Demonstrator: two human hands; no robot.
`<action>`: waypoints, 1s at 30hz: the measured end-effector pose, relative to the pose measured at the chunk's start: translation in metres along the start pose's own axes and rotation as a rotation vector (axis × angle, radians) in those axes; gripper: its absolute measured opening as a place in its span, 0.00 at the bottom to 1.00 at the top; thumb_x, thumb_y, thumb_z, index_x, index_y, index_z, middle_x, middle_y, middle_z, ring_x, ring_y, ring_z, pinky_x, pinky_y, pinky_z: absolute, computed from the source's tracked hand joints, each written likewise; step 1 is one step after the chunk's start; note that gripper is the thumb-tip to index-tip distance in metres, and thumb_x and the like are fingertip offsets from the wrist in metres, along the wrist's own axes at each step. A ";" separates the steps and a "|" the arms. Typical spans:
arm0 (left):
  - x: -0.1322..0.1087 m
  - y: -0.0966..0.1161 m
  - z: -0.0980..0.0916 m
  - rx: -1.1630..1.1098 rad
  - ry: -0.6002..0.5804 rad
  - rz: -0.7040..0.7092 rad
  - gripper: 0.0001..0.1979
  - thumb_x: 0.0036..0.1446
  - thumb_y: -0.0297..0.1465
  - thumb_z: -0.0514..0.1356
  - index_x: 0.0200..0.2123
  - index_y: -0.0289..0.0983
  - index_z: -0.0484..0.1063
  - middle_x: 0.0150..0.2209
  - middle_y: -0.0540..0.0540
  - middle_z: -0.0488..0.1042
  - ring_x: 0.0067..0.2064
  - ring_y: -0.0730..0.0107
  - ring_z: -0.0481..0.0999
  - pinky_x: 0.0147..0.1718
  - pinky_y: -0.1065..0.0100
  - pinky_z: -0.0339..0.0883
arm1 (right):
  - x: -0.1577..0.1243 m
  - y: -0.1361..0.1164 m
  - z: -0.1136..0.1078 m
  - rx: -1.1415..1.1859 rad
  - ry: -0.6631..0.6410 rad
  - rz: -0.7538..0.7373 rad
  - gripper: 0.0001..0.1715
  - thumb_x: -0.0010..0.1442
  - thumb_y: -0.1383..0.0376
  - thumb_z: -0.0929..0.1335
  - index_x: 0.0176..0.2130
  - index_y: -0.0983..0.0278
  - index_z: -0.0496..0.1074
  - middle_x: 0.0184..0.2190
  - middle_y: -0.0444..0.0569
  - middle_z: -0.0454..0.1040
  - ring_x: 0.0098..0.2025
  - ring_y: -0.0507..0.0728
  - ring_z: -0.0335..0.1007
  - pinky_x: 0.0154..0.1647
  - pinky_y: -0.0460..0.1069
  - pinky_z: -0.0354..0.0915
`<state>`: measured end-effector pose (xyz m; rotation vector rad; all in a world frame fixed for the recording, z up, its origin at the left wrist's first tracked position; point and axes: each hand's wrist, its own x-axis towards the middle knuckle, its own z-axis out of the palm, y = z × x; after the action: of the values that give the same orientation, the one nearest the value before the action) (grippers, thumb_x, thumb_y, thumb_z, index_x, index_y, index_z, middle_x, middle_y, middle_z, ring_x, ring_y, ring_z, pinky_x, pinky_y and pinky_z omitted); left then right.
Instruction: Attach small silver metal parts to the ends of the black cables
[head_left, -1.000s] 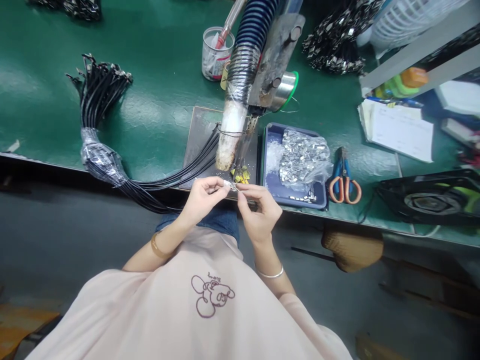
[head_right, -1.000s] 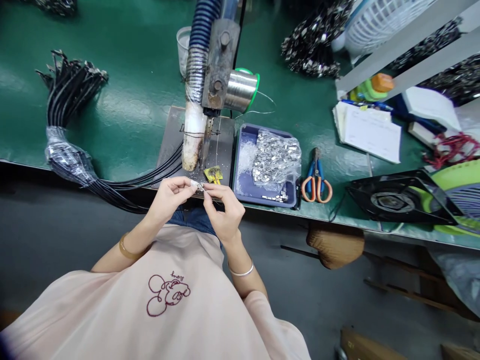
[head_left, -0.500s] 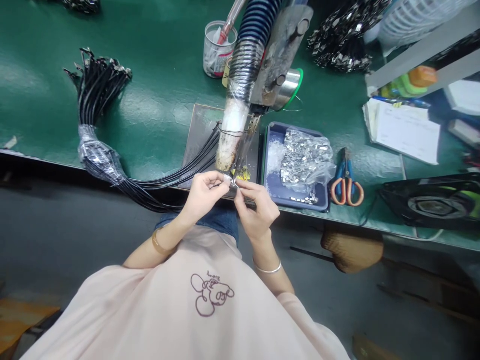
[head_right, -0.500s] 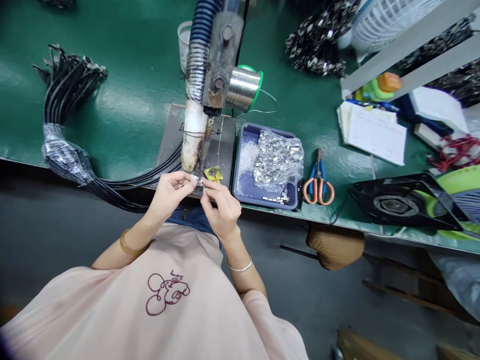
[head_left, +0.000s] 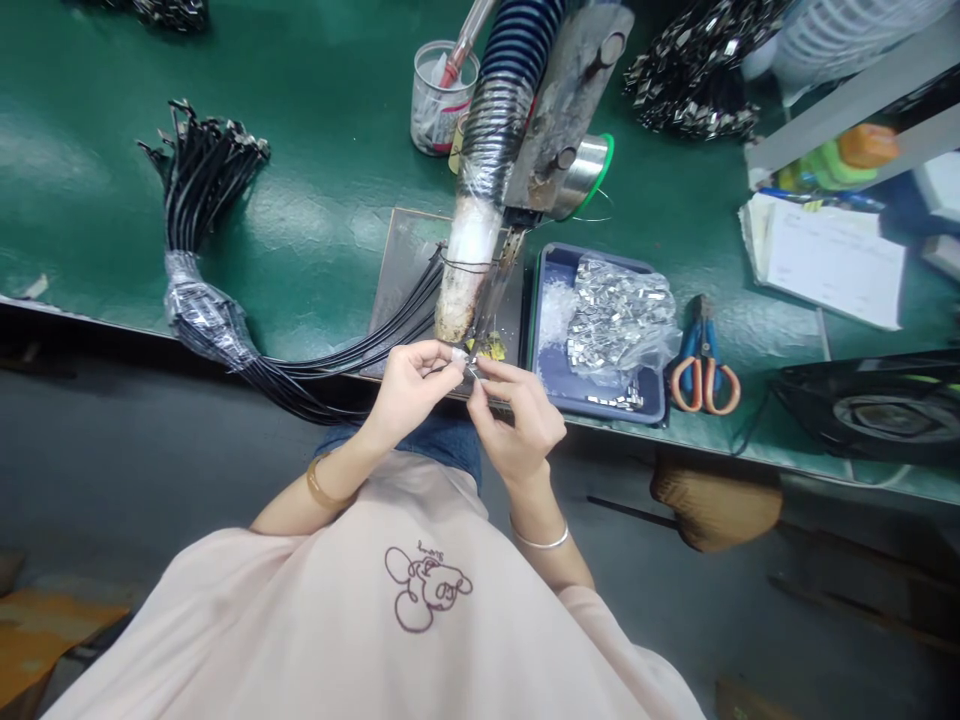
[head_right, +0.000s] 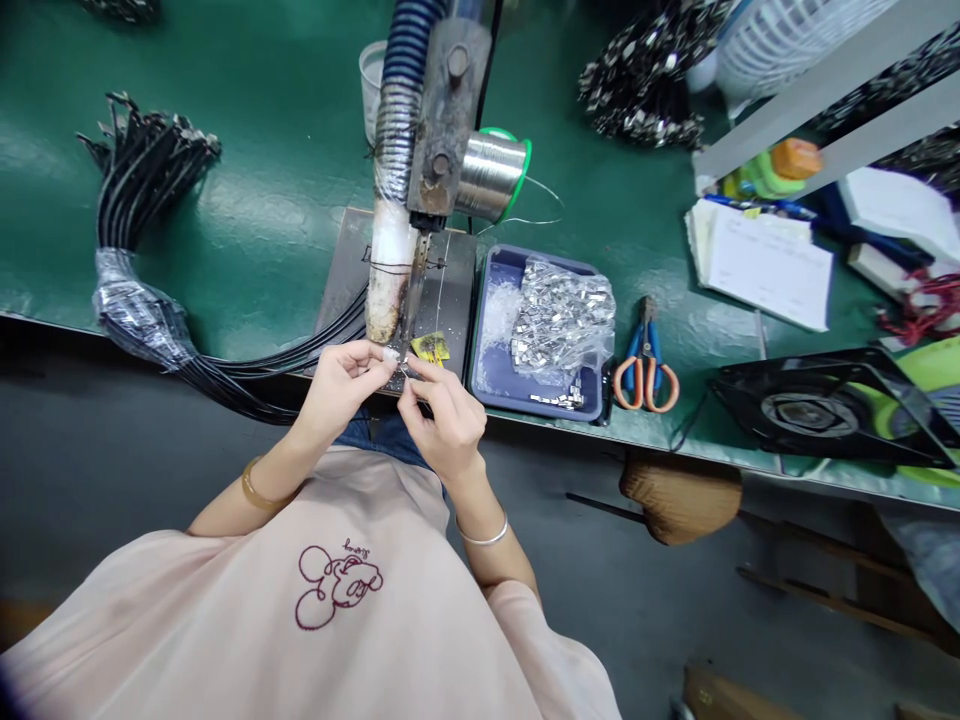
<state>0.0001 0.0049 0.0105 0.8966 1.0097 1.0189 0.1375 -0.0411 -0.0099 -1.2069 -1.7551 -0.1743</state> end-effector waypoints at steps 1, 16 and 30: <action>0.000 0.000 -0.001 0.003 -0.009 -0.004 0.10 0.40 0.32 0.71 0.22 0.33 0.75 0.18 0.54 0.69 0.22 0.80 0.63 0.24 0.75 0.61 | 0.000 0.000 0.000 -0.002 -0.005 -0.017 0.11 0.60 0.75 0.71 0.36 0.59 0.70 0.39 0.49 0.84 0.39 0.55 0.83 0.38 0.48 0.78; -0.003 0.001 0.001 0.092 0.022 0.057 0.06 0.42 0.29 0.67 0.22 0.32 0.76 0.21 0.51 0.72 0.25 0.78 0.66 0.25 0.76 0.64 | 0.003 0.000 0.002 0.010 0.004 0.032 0.11 0.61 0.75 0.71 0.38 0.59 0.71 0.37 0.49 0.83 0.38 0.55 0.83 0.39 0.48 0.79; -0.002 0.008 -0.001 0.185 -0.012 0.045 0.04 0.41 0.29 0.64 0.21 0.33 0.75 0.17 0.54 0.64 0.21 0.80 0.59 0.21 0.76 0.58 | 0.001 -0.002 -0.002 0.026 -0.046 0.033 0.11 0.60 0.75 0.70 0.36 0.59 0.69 0.38 0.49 0.83 0.39 0.55 0.83 0.39 0.48 0.78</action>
<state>-0.0030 0.0052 0.0178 1.0799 1.0902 0.9678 0.1374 -0.0423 -0.0077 -1.2297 -1.7705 -0.1048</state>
